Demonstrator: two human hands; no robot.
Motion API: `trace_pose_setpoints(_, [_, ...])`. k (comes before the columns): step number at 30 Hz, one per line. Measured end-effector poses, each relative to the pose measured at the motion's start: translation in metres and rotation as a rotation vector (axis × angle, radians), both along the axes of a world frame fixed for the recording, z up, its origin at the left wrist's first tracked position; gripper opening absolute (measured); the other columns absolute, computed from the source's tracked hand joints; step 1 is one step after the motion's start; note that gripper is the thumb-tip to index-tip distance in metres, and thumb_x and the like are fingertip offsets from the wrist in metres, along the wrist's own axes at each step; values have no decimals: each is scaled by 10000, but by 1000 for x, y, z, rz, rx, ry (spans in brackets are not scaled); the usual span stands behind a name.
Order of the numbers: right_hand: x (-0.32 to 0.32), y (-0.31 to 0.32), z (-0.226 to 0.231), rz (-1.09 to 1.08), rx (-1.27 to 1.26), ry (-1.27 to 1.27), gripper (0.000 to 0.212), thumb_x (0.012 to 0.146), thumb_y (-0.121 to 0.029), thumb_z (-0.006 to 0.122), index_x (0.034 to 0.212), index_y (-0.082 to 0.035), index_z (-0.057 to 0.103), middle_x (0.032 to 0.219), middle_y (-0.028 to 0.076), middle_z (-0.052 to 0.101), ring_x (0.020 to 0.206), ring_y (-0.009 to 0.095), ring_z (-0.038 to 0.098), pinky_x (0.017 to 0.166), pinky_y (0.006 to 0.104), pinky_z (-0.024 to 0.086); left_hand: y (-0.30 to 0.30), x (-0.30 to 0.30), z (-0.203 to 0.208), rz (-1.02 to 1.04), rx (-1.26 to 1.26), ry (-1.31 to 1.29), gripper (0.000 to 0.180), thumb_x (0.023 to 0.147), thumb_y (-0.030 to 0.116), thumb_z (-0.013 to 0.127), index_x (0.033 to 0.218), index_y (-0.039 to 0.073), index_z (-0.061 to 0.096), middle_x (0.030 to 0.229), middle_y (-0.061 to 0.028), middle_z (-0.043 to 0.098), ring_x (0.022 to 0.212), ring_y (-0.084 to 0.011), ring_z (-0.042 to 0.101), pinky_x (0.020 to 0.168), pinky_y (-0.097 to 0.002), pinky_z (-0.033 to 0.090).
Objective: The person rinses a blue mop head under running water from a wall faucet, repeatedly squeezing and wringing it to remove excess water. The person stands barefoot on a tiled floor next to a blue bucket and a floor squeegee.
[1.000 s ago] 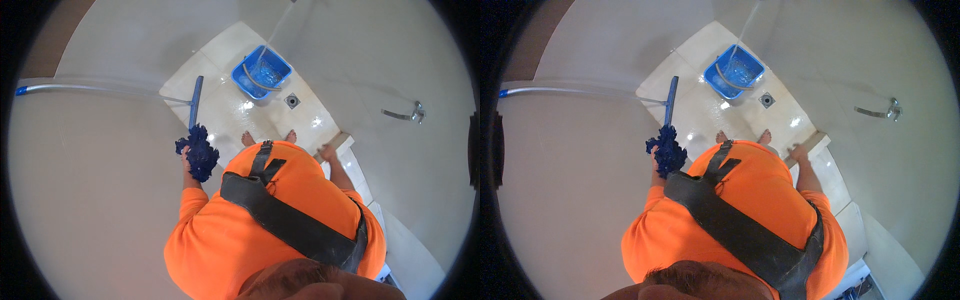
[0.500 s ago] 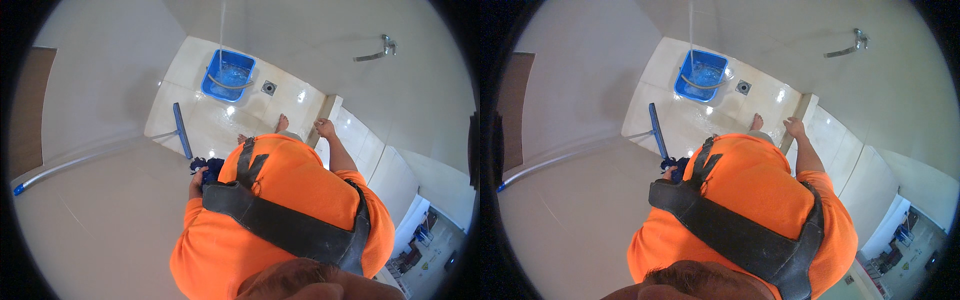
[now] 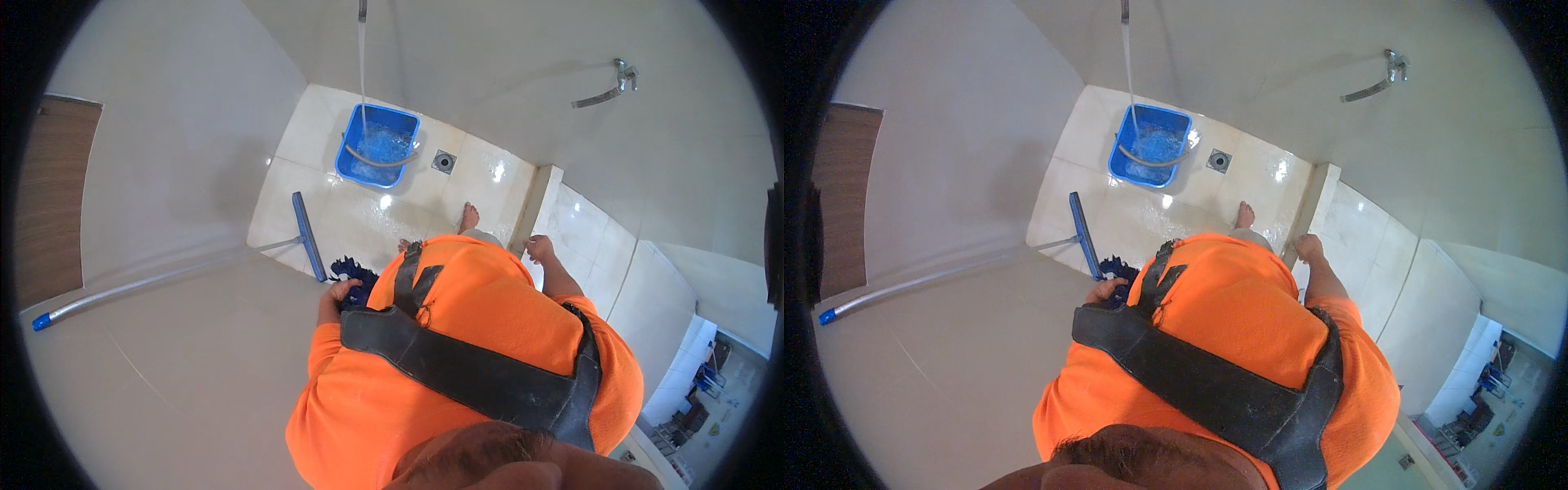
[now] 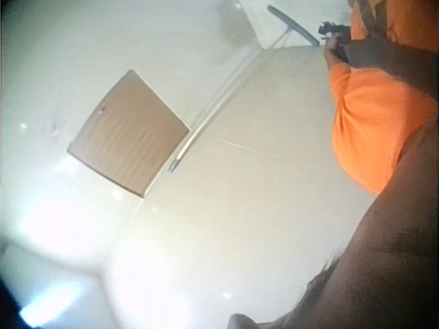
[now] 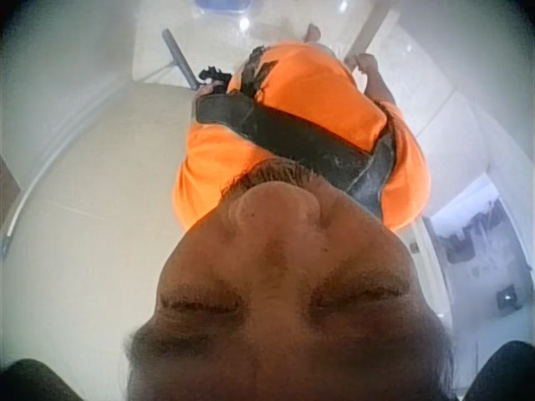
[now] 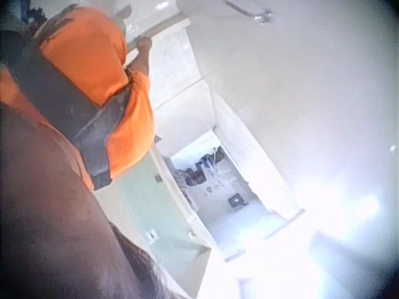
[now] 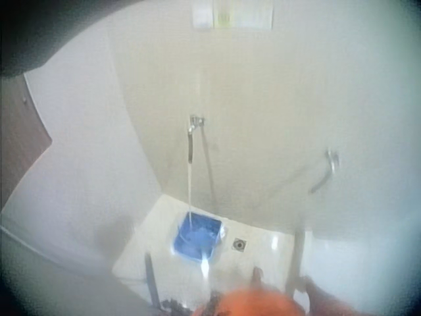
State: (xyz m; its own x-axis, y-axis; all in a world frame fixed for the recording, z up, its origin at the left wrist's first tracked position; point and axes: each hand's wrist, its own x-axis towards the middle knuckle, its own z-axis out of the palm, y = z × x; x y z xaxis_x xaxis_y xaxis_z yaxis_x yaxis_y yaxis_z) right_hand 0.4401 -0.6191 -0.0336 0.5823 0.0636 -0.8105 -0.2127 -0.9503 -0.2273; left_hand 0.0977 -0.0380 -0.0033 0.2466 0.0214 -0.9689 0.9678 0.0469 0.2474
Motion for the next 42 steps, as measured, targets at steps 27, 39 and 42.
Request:
trace_pose_setpoints(27, [23, 62, 8, -35, 95, -77, 542, 933, -357, 680, 1347, -19, 593, 869, 153, 731, 654, 231, 702, 551, 351, 599, -32, -49, -36, 401, -305, 130, 417, 769, 341, 747, 1073, 57, 709, 963, -73, 753, 760, -227, 695, 757, -369, 571])
trace_pose_setpoints(39, [30, 43, 0, -23, 104, -161, 510, 925, -350, 706, 1323, -42, 622, 802, 122, 708, 590, 198, 666, 535, 344, 576, -27, -40, -47, 271, -266, 160, 345, 942, 270, 596, 1173, 36, 702, 1110, -88, 742, 956, -225, 698, 882, -382, 546])
trace_pose_setpoints(42, [26, 43, 20, -83, 67, -149, 510, 898, -390, 681, 1238, -9, 678, 1188, 229, 693, 1108, 352, 675, 989, 410, 522, -37, -17, -17, 298, -259, 204, 344, 930, 267, 616, 1173, 39, 702, 1116, -91, 741, 972, -234, 697, 898, -394, 542])
